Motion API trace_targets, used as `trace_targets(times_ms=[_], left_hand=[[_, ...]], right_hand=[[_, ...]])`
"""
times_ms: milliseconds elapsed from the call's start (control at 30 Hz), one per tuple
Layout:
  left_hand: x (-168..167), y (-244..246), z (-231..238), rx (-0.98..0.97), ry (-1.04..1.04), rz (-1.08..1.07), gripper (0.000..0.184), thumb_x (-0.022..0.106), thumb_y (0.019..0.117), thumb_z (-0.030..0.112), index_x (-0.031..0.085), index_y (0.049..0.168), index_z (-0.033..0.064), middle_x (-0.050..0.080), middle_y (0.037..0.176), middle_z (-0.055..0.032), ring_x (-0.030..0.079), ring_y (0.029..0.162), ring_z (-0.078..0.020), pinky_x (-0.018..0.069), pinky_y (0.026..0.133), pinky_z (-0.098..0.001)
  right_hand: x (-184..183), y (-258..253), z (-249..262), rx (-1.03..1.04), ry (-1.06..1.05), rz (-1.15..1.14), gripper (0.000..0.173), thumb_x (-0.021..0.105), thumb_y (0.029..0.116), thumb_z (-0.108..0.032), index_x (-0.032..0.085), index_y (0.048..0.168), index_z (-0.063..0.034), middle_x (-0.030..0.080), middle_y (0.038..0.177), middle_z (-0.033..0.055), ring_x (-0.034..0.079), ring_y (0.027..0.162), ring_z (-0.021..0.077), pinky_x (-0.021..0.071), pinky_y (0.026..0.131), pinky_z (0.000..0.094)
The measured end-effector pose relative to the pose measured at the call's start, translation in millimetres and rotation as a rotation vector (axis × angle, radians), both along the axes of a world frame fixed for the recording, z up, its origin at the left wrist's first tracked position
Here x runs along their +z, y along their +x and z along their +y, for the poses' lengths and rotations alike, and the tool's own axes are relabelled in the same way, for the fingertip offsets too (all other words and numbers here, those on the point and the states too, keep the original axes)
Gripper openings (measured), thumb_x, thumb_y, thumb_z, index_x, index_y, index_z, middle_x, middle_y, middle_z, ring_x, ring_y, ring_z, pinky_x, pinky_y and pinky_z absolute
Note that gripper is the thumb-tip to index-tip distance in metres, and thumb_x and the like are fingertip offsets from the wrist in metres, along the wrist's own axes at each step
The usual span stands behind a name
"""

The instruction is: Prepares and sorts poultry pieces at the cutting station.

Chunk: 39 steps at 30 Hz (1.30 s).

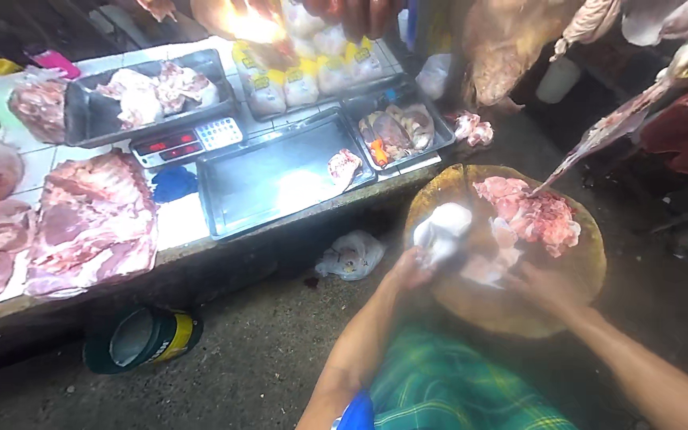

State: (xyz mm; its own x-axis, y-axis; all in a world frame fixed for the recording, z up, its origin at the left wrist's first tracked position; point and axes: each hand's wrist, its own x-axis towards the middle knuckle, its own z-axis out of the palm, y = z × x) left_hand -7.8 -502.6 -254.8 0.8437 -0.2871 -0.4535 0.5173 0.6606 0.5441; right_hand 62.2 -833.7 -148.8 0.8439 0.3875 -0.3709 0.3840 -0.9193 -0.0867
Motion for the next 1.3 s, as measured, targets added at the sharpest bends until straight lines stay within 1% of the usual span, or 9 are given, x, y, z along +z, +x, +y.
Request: trace_targets(times_ms=[300,500,567,633,700,867,1000,1100,1300], left_hand=[[25,3,-30,-0.215,0.578,-0.047,0.041,0.035,0.1104,0.038,0.060,0.093,0.0093,0.059,0.068,0.0007,0.054,0.054,-0.0085,0.0448,0.050,-0.0233],[80,11,36,-0.337,1.089,-0.193,0.038,0.051,0.1056,0.038,0.068,0.099,0.0052,0.062,0.079,-0.0022,0.058,0.068,-0.0107,0.0506,0.066,-0.0326],[85,13,43,-0.535,1.295,-0.255,0.042,0.055,0.1042,0.042,0.069,0.110,0.0024,0.068,0.095,-0.0117,0.065,0.085,-0.0209,0.0544,0.082,-0.0451],[80,17,38,-0.721,1.466,-0.340,0.046,0.057,0.1018,0.045,0.070,0.113,0.0023,0.071,0.102,-0.0184,0.069,0.097,-0.0322,0.0543,0.089,-0.0581],[77,14,31,-0.856,1.581,-0.437,0.045,0.054,0.1025,0.044,0.070,0.109,0.0030,0.071,0.101,-0.0202,0.069,0.100,-0.0374,0.0533,0.089,-0.0630],[76,18,29,-0.977,1.577,-0.519,0.051,0.050,0.1022,0.051,0.071,0.105,0.0042,0.071,0.103,-0.0195,0.069,0.103,-0.0382,0.0519,0.090,-0.0645],[77,22,31,-1.008,1.539,-0.530,0.051,0.050,0.1024,0.050,0.070,0.099,0.0031,0.071,0.099,-0.0198,0.069,0.100,-0.0382,0.0525,0.088,-0.0645],[69,23,34,-1.001,1.516,-0.557,0.053,0.048,0.1025,0.052,0.071,0.099,0.0046,0.071,0.096,-0.0182,0.069,0.097,-0.0365,0.0535,0.086,-0.0636],[60,21,57,-0.774,1.155,-0.372,0.042,0.050,0.1064,0.040,0.069,0.110,0.0031,0.068,0.090,-0.0096,0.065,0.081,-0.0186,0.0556,0.079,-0.0419]], right_hand=[[-27,-14,86,-0.183,0.132,0.072,0.071,0.037,0.1040,-0.064,0.056,0.141,-0.0076,0.072,0.113,0.0235,0.069,0.107,0.0443,0.0529,0.091,0.0656],[-34,-38,53,-0.331,0.283,0.173,0.073,0.041,0.1024,-0.067,0.065,0.122,-0.0012,0.070,0.109,0.0278,0.068,0.106,0.0466,0.0516,0.091,0.0679],[-28,-66,39,-0.490,0.371,0.308,0.071,0.040,0.1036,-0.066,0.065,0.123,-0.0015,0.069,0.101,0.0250,0.069,0.090,0.0410,0.0542,0.082,0.0634],[-23,-95,37,-0.693,0.491,0.410,0.069,0.038,0.1037,-0.067,0.064,0.117,-0.0048,0.064,0.079,0.0143,0.064,0.060,0.0278,0.0567,0.059,0.0500],[-13,-122,48,-0.847,0.590,0.452,0.066,0.037,0.1051,-0.065,0.063,0.118,-0.0060,0.062,0.072,0.0096,0.059,0.051,0.0221,0.0551,0.051,0.0430],[23,-148,94,-0.820,0.668,0.130,0.066,0.031,0.1060,-0.064,0.065,0.116,-0.0081,0.064,0.077,0.0101,0.065,0.063,0.0256,0.0575,0.062,0.0503],[70,-127,145,-0.601,0.963,-0.583,0.053,0.039,0.1093,-0.044,0.064,0.115,0.0032,0.063,0.071,0.0059,0.063,0.059,0.0150,0.0582,0.056,0.0400],[60,-93,174,-0.597,1.005,-0.833,0.059,0.043,0.1078,-0.049,0.061,0.120,0.0063,0.067,0.077,0.0098,0.066,0.064,0.0146,0.0598,0.061,0.0381],[-49,-117,146,-0.819,0.353,0.179,0.072,0.034,0.1055,-0.063,0.056,0.137,-0.0028,0.071,0.108,0.0219,0.070,0.105,0.0395,0.0547,0.092,0.0608]])
